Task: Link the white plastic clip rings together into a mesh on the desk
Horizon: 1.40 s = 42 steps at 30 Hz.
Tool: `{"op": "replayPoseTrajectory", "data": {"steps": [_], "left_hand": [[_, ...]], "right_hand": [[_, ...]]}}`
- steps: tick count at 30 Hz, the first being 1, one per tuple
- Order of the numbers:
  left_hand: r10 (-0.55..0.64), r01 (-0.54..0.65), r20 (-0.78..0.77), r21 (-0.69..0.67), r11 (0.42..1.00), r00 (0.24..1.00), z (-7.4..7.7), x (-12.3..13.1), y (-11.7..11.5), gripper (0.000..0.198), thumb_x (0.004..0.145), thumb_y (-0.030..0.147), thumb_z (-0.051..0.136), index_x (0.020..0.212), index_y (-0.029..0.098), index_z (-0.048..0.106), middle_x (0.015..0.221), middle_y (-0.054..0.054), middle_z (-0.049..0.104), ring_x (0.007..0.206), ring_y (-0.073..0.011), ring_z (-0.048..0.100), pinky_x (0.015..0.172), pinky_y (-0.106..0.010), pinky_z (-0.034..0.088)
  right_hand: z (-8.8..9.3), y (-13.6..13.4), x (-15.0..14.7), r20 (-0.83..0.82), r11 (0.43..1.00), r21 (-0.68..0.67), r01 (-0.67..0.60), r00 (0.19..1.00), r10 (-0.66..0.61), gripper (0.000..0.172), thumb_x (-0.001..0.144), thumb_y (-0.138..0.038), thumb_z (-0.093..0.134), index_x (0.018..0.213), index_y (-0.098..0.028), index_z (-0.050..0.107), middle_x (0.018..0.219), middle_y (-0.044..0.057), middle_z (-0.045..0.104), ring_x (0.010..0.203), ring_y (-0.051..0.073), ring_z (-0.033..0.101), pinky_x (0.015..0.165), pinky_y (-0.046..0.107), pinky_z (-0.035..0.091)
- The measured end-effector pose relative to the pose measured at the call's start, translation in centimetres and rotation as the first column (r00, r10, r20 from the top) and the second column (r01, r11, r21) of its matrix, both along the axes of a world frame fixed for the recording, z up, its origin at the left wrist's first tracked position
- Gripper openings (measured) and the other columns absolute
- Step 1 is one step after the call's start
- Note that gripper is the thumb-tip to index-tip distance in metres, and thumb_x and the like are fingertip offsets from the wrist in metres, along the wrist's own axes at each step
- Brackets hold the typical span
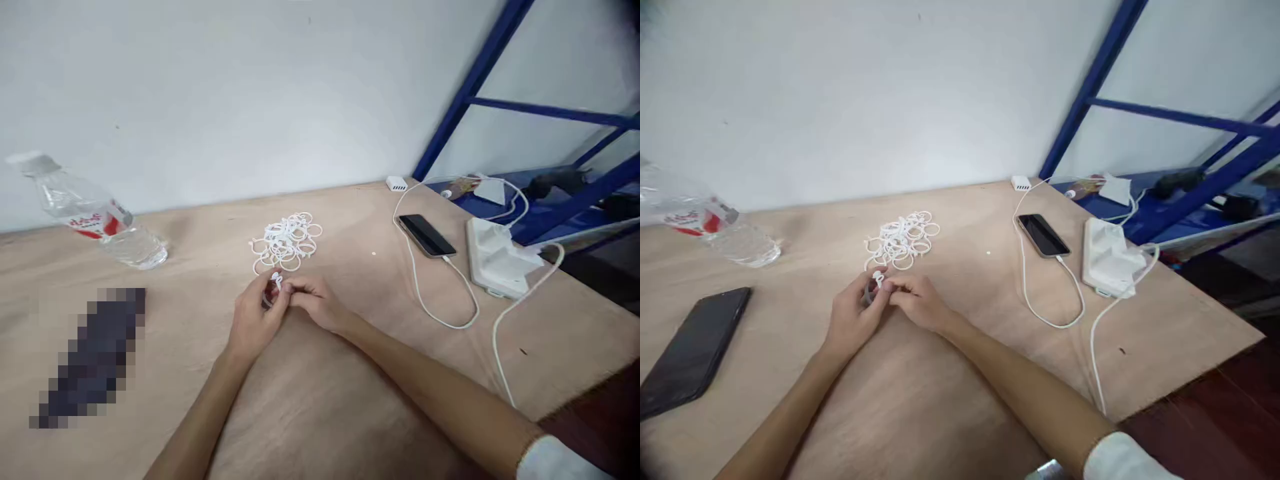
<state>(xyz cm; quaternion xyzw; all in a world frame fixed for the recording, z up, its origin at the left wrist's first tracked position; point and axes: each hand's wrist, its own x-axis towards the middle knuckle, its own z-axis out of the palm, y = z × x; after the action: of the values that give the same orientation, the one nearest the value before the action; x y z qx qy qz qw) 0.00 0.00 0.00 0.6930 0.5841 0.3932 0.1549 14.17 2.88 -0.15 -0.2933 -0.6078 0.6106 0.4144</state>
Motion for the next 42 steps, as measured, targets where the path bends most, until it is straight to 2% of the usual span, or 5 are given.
{"op": "replayPoseTrajectory", "data": {"steps": [5,17,29,35,42], "left_hand": [[0.052,-0.045,-0.094,0.076,0.996,0.994,-0.7,0.2,-0.1,0.045,0.085,0.045,0.054,0.122,0.019,0.056,0.078,0.000,0.069,0.068,-0.0138,0.065,0.066,-0.025,0.052],[0.107,-0.070,-0.210,0.176,0.982,0.972,-0.5,0.3,-0.4,0.053,0.080,0.050,0.060,0.123,0.019,0.053,0.081,-0.001,0.070,0.066,-0.0151,0.066,0.062,-0.024,0.050],[0.014,0.129,-0.302,0.446,0.886,0.953,-1.0,-0.3,-0.1,0.030,0.087,0.034,0.059,0.110,0.015,0.062,0.066,0.002,0.063,0.058,-0.0116,0.058,0.061,-0.021,0.046],[-0.077,0.130,-0.165,0.340,0.931,0.983,-0.5,-0.2,-0.2,0.032,0.085,0.033,0.061,0.109,0.012,0.064,0.067,0.001,0.062,0.059,-0.0101,0.055,0.063,-0.020,0.046],[-0.148,0.154,0.071,-0.079,0.985,0.986,0.0,-0.3,-0.1,0.039,0.087,0.041,0.054,0.112,0.015,0.066,0.081,-0.001,0.067,0.068,-0.0120,0.056,0.066,-0.022,0.046]], "right_hand": [[-0.4,0.8,0.4,-0.128,0.964,-0.130,0.234,0.960,-0.250,0.017,0.068,-0.020,0.059,0.078,-0.020,0.073,0.072,-0.002,0.070,0.075,0.014,0.062,0.079,0.028,0.047],[0.1,1.2,0.8,-0.151,0.989,-0.142,0.042,0.987,-0.063,0.017,0.079,-0.031,0.066,0.087,-0.018,0.074,0.083,0.000,0.070,0.079,0.012,0.062,0.077,0.026,0.048],[0.1,1.7,1.3,-0.183,0.983,-0.180,-0.031,0.983,-0.002,0.025,0.079,-0.042,0.067,0.084,-0.018,0.071,0.078,-0.002,0.065,0.070,0.009,0.056,0.067,0.022,0.044],[-0.1,1.8,1.4,-0.182,0.991,-0.127,-0.050,0.983,0.026,0.030,0.077,-0.048,0.068,0.075,-0.017,0.068,0.078,-0.001,0.065,0.077,0.012,0.058,0.075,0.025,0.045],[-0.3,1.7,1.2,-0.130,0.987,-0.144,0.075,0.987,-0.094,0.038,0.073,-0.054,0.069,0.066,-0.017,0.060,0.066,-0.003,0.057,0.066,0.010,0.050,0.071,0.025,0.042]]}}
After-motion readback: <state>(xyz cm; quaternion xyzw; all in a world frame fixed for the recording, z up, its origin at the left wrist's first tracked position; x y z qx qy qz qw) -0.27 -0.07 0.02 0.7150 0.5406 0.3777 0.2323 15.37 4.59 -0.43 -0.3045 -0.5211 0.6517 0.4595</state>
